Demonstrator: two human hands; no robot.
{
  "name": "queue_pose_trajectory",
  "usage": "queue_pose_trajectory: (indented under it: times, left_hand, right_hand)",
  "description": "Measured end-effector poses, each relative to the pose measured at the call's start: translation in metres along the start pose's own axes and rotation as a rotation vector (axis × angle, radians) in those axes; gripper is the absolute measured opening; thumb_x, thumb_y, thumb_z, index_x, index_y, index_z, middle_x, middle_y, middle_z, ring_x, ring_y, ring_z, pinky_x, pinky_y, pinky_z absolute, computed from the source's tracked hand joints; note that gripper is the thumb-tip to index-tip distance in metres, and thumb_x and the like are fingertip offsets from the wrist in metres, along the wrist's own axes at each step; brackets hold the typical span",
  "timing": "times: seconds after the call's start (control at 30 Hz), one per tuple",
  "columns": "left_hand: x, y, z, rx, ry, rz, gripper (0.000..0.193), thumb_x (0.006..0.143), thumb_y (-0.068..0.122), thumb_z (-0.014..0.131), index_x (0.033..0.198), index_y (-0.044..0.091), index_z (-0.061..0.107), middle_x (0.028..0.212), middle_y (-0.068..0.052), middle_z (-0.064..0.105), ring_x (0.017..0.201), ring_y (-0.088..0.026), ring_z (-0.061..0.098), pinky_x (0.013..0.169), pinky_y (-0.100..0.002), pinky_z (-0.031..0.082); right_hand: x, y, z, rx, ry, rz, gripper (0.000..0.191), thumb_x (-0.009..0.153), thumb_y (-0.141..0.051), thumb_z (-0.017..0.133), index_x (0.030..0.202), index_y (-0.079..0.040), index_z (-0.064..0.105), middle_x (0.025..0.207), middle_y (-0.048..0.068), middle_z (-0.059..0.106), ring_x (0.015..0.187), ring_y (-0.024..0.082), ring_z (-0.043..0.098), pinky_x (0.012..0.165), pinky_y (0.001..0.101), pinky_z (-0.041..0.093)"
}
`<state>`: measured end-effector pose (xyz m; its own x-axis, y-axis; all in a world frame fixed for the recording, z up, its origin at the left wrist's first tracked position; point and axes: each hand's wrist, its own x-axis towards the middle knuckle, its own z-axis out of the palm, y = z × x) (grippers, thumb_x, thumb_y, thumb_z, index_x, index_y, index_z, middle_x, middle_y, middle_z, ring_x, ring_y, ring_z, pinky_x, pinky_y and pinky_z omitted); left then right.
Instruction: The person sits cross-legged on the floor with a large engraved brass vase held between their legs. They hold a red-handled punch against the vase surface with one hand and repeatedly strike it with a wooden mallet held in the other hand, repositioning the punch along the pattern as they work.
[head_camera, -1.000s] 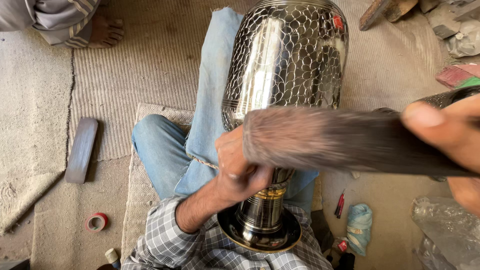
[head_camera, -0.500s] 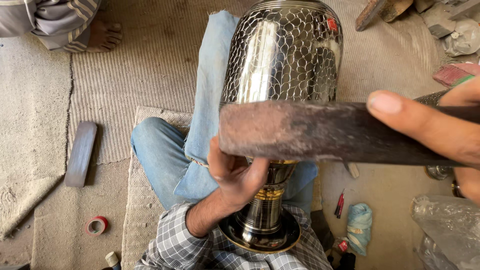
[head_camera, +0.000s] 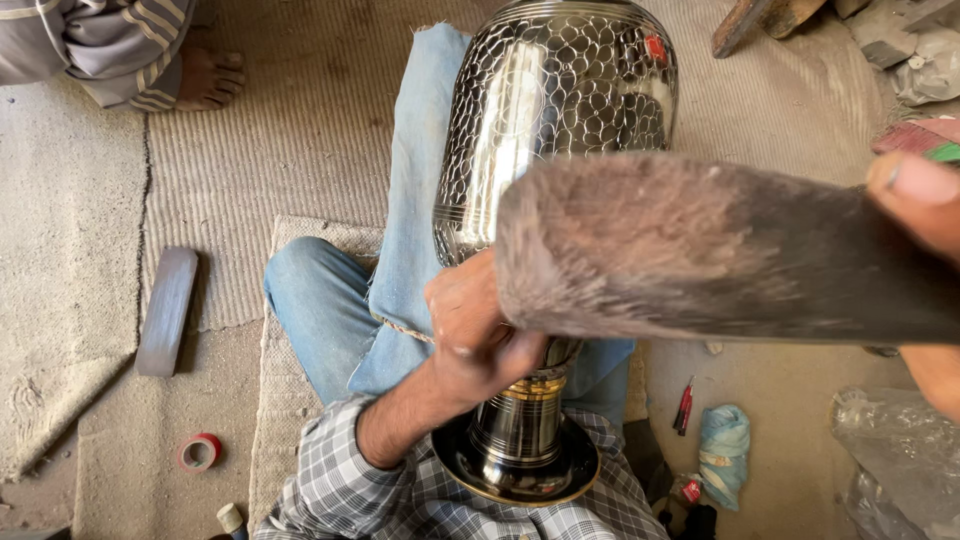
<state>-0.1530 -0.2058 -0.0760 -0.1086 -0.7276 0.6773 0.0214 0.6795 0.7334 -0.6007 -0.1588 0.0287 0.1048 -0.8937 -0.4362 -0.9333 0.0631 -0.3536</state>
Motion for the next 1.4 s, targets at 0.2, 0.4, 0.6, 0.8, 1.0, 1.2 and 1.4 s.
queue_pose_trajectory:
  times: [0.2,0.4,0.6,0.8,1.0,1.2,1.4]
  left_hand:
    - [0.032,0.016,-0.009,-0.019,-0.229,0.05,0.037,0.087,-0.003,0.073,0.123,0.002,0.068,0.111,-0.01,0.077,0.076,-0.018,0.069,0.06,-0.031,0.054]
    - [0.05,0.011,-0.005,-0.093,-0.442,0.102,0.049,0.098,0.001,0.07,0.142,0.022,0.062,0.122,0.006,0.078,0.064,-0.005,0.063,0.055,-0.025,0.049]
    - [0.059,0.011,-0.019,0.008,-0.622,0.184,0.059,0.087,0.004,0.067,0.141,0.024,0.057,0.116,0.006,0.08,0.062,-0.014,0.059,0.049,-0.027,0.048]
    - [0.064,0.009,-0.029,-0.238,-0.457,0.124,0.038,0.109,0.013,0.068,0.144,0.02,0.053,0.119,0.004,0.074,0.085,-0.008,0.075,0.075,-0.026,0.064]
    - [0.062,0.005,-0.048,-0.228,-0.468,0.095,0.04,0.106,0.015,0.073,0.142,0.019,0.057,0.119,0.001,0.076,0.1,-0.014,0.079,0.087,-0.027,0.069]
    - [0.073,-0.011,-0.066,-0.246,-0.69,0.182,0.062,0.093,-0.001,0.069,0.148,0.025,0.058,0.121,0.003,0.077,0.086,-0.013,0.077,0.075,-0.026,0.063]
    - [0.067,-0.021,-0.081,-0.314,-0.613,0.246,0.06,0.088,-0.001,0.07,0.142,0.022,0.058,0.124,-0.001,0.074,0.094,-0.017,0.075,0.085,-0.03,0.063]
  right_hand:
    - [-0.034,0.014,0.003,0.17,0.089,0.104,0.031,0.1,-0.022,0.063,0.122,-0.004,0.075,0.11,0.007,0.072,0.066,0.011,0.068,0.067,0.0239,0.053]
    - [-0.059,-0.021,0.044,0.172,0.328,0.082,0.031,0.1,-0.02,0.064,0.126,-0.005,0.07,0.108,0.007,0.071,0.067,0.011,0.067,0.068,0.0246,0.053]
    - [-0.097,-0.053,0.078,0.329,0.544,0.051,0.032,0.1,-0.017,0.064,0.13,-0.006,0.064,0.107,0.007,0.07,0.067,0.012,0.067,0.069,0.0252,0.053]
    - [-0.096,-0.067,0.106,0.283,0.639,-0.008,0.035,0.099,-0.014,0.065,0.133,-0.006,0.059,0.105,0.008,0.069,0.068,0.013,0.066,0.07,0.0258,0.053]
    - [-0.089,-0.083,0.105,0.269,0.669,-0.008,0.04,0.099,-0.011,0.066,0.137,-0.007,0.053,0.104,0.008,0.067,0.069,0.013,0.065,0.071,0.0265,0.053]
    - [-0.088,-0.089,0.105,0.239,0.667,0.003,0.046,0.098,-0.009,0.066,0.14,-0.008,0.047,0.102,0.008,0.066,0.07,0.014,0.065,0.072,0.0271,0.053]
    - [-0.087,-0.095,0.103,0.201,0.642,0.028,0.052,0.098,-0.006,0.067,0.144,-0.009,0.042,0.101,0.008,0.065,0.071,0.015,0.064,0.073,0.0277,0.053]
